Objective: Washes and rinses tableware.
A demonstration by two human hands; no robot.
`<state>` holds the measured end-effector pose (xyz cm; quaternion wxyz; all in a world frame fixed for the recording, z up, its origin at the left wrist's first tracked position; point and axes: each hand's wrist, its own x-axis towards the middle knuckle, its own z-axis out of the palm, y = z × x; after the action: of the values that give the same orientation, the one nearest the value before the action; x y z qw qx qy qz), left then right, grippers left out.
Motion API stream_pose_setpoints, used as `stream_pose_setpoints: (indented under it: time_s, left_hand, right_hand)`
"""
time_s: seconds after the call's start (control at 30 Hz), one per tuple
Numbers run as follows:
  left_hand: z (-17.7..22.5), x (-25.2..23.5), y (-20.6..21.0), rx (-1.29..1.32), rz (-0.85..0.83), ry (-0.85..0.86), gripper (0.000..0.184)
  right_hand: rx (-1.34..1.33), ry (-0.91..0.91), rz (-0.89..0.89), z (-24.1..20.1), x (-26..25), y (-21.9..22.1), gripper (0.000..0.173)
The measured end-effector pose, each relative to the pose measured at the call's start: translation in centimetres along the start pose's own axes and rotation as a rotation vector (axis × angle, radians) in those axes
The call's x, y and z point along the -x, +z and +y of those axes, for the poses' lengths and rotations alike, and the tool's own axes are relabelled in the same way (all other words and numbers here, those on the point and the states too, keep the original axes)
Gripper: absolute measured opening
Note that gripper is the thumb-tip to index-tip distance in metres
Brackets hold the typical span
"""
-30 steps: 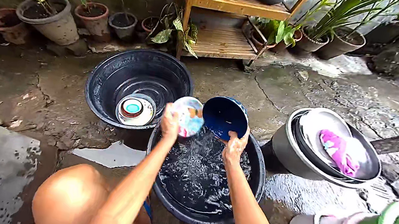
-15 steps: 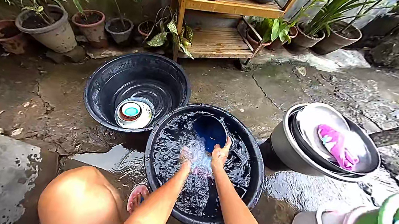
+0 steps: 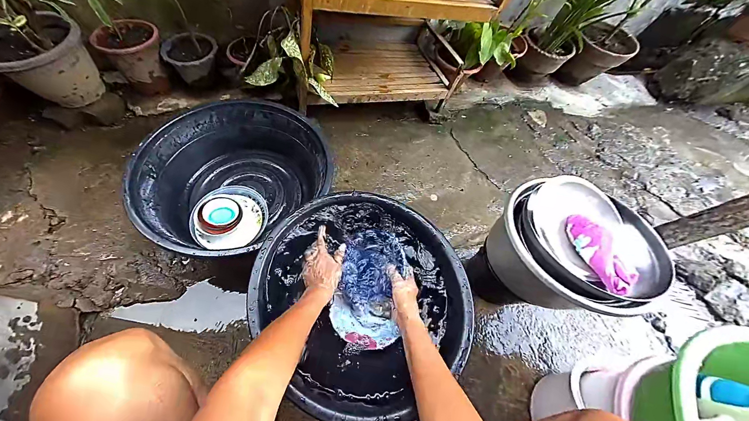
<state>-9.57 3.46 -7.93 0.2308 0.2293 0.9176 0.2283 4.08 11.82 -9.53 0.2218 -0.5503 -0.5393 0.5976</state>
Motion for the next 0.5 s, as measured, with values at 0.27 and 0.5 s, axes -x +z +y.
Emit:
stream_pose_setpoints:
  time_s: [0.27, 0.5]
  left_hand:
    - [4.9, 2.0, 5.5, -0.030, -0.273, 0.508, 0.061]
    - [-0.5, 2.6, -1.6, -0.383, -0.381, 0.641, 0.062]
  right_hand:
    - [-0.510, 0.151, -0.154, 1.5, 0.7, 1.5, 0.054]
    - [-0.370, 0.154, -0.133, -0.8, 0.1, -0.3, 0.059]
